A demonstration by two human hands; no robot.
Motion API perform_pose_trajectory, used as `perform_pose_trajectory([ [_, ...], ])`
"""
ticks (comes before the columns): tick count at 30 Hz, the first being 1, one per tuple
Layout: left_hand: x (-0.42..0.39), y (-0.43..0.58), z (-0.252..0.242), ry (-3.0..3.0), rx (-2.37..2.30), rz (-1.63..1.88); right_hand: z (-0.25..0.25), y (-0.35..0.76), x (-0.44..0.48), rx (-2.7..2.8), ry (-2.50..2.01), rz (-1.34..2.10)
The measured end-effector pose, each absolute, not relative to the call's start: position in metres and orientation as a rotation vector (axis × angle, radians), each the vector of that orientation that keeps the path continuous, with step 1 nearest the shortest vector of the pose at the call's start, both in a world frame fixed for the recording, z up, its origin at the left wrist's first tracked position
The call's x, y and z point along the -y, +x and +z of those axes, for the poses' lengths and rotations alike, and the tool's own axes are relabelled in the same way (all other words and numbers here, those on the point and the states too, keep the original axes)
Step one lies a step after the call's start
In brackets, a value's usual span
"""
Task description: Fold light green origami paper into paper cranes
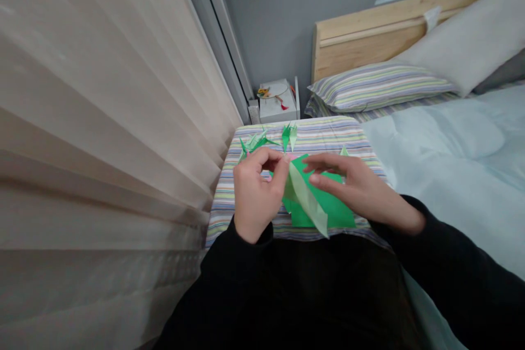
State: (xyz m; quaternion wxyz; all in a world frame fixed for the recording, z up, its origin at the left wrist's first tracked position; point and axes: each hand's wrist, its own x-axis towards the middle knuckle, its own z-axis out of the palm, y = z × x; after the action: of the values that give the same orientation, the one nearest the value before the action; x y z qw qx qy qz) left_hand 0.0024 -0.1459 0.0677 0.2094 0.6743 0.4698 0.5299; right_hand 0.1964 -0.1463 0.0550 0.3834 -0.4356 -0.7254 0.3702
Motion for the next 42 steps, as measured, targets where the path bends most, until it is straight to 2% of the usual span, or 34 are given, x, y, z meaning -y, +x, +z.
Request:
perform_pose_trajectory([
  [2, 0.143, 0.001, 0.065, 1.796, -1.399, 1.539, 0.053, 0.200, 0.158, 1.802, -1.141, 0.711],
  [9, 0.140, 0.004, 0.065, 1.627, -1.414, 1.587, 0.046, 0.190, 0.184, 2.070, -1.084, 0.345],
  [16, 0.147, -0.007, 0.068, 1.527, -1.147, 1.405, 0.050, 0.199, 0.176, 1.857, -1.122, 0.691],
  [22, 0.151, -0.015, 0.069, 1.459, -0.879, 0.961, 0.053, 0.211, 0.171, 1.834, -1.082, 0.745],
  [33, 0.152, -0.018, 0.068, 1.487, -0.911, 0.968, 0.059, 0.217, 0.169, 1.835, -1.133, 0.911],
  [42, 0.155, -0.017, 0.067, 1.356, -0.753, 0.926, 0.061, 0.215, 0.169, 1.789, -1.151, 0.927],
])
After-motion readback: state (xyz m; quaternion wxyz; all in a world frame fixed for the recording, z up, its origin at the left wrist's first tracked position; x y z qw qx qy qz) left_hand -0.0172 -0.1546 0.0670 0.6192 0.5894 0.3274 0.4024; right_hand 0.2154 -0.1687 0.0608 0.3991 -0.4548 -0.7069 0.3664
